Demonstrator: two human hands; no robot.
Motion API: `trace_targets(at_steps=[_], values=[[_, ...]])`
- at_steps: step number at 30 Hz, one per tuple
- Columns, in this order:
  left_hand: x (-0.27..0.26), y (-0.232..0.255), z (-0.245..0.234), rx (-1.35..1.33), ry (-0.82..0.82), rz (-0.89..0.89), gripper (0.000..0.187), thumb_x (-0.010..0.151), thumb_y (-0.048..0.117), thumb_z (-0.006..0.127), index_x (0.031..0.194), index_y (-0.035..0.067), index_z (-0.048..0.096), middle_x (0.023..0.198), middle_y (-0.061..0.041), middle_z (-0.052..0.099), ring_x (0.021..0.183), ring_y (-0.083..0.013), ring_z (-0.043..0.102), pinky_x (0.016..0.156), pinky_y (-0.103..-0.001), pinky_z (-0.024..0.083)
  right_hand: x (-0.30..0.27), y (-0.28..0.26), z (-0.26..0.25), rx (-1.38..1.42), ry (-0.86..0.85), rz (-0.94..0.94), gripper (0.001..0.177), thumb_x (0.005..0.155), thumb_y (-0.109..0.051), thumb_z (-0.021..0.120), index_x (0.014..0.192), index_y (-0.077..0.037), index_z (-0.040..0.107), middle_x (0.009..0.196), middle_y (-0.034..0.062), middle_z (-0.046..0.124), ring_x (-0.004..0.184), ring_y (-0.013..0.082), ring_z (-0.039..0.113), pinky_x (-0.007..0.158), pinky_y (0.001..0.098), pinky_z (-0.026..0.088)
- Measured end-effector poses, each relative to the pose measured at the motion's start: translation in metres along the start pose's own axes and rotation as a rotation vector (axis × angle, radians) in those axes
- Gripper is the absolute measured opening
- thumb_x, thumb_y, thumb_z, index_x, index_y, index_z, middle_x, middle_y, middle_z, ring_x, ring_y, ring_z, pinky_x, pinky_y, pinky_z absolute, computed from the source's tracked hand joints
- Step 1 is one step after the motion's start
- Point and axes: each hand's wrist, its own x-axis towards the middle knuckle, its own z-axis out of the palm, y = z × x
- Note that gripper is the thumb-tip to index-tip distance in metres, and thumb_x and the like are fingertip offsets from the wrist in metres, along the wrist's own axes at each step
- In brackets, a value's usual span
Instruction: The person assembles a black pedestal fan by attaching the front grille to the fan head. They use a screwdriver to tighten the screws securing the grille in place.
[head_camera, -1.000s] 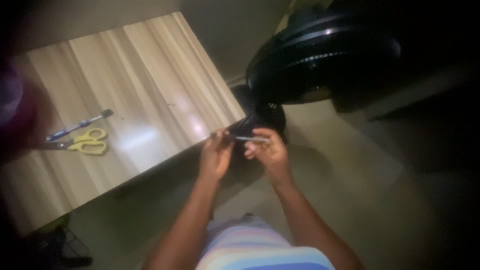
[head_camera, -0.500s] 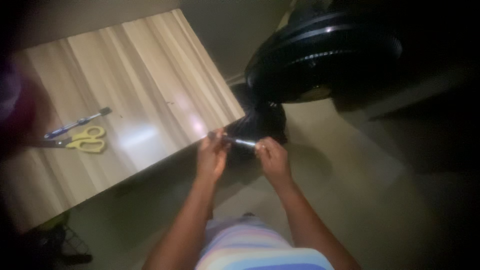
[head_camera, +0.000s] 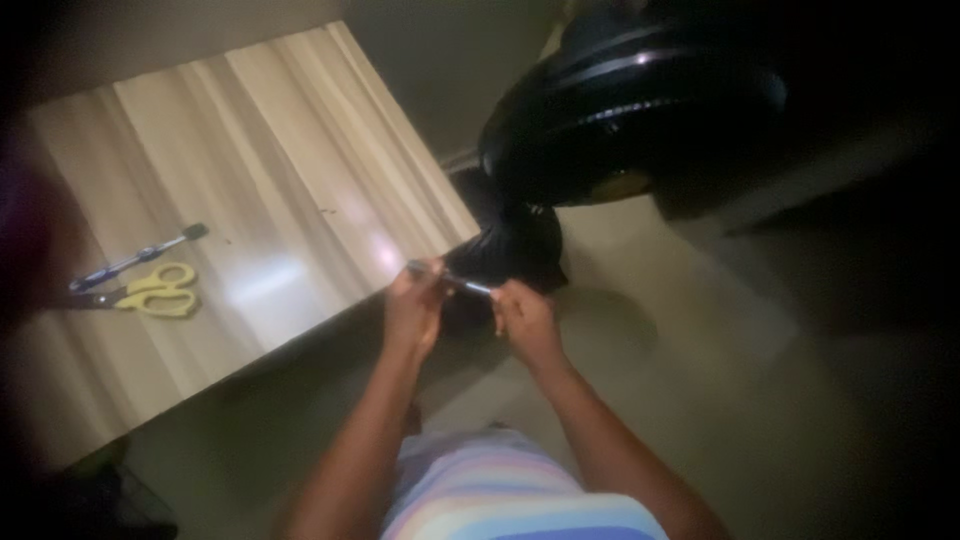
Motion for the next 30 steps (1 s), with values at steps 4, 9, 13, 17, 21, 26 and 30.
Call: trace_targets(at_steps=[4,9,13,17,21,26,30], values=[[-0.006,0.002,-0.004,0.191,-0.082,0.023,0.015,0.083,0.005,0.075,0.093,0.0,0.065,0.087,-0.014,0.069,0.075,-0.0223,0.069,0.069,-0.034,0.057,0.011,0.008,-0.005,0.337,-0.052,0.032,0.024,0.102,-0.026,0.056,0.084,-0.011,0.059,0.068,0.001,0.06,0.058,0.0111,0.059,0.055,0.0298,0.054],[-0.01,-0.001,-0.022,0.669,-0.218,0.025,0.011,0.082,0.012,0.081,0.089,0.007,0.073,0.088,-0.008,0.073,0.08,-0.0187,0.069,0.075,-0.033,0.056,0.022,0.013,-0.011,0.31,-0.041,0.024,0.027,0.104,-0.027,0.056,0.084,-0.009,0.057,0.069,0.004,0.061,0.06,0.012,0.06,0.059,0.0279,0.053],[-0.005,-0.01,-0.027,0.852,-0.4,0.127,0.017,0.083,0.02,0.081,0.098,0.014,0.075,0.095,-0.001,0.076,0.088,-0.0131,0.07,0.08,-0.029,0.056,0.028,0.009,-0.001,0.141,-0.08,0.043,0.026,0.103,-0.028,0.057,0.084,-0.01,0.061,0.071,0.0045,0.062,0.062,0.0131,0.061,0.06,0.0295,0.054],[0.0,-0.015,-0.027,0.942,-0.536,0.387,0.02,0.093,0.025,0.073,0.109,0.013,0.075,0.102,-0.002,0.076,0.092,-0.0117,0.069,0.082,-0.027,0.053,0.037,-0.002,0.005,-0.02,-0.122,-0.048,0.022,0.101,-0.029,0.06,0.094,-0.009,0.066,0.082,0.0036,0.066,0.073,0.0135,0.063,0.068,0.031,0.053],[-0.001,-0.021,-0.03,0.841,-0.287,-0.004,0.022,0.098,0.034,0.061,0.108,0.018,0.072,0.085,0.001,0.067,0.072,-0.0105,0.061,0.064,-0.027,0.053,0.051,-0.016,-0.023,-0.048,-0.001,-0.13,0.026,0.097,-0.03,0.07,0.106,-0.006,0.069,0.099,0.0065,0.068,0.092,0.0164,0.065,0.081,0.0345,0.054],[0.018,-0.042,-0.02,0.522,-0.173,0.02,0.022,0.099,0.031,0.065,0.102,0.009,0.065,0.07,0.0,0.053,0.055,-0.0099,0.046,0.048,-0.026,0.039,0.102,-0.033,-0.119,-0.566,0.313,-0.658,0.044,0.093,-0.032,0.082,0.129,-0.012,0.063,0.13,0.0092,0.063,0.123,0.0269,0.06,0.106,0.0443,0.05],[0.034,-0.059,0.004,0.463,-0.078,-0.042,0.024,0.099,0.03,0.065,0.105,0.007,0.066,0.071,0.001,0.053,0.053,-0.0072,0.045,0.045,-0.023,0.037,0.132,-0.037,-0.195,-0.819,0.429,-0.685,0.076,0.091,-0.041,0.089,0.153,-0.019,0.051,0.164,0.0067,0.045,0.16,0.0317,0.027,0.132,0.06,0.024]])
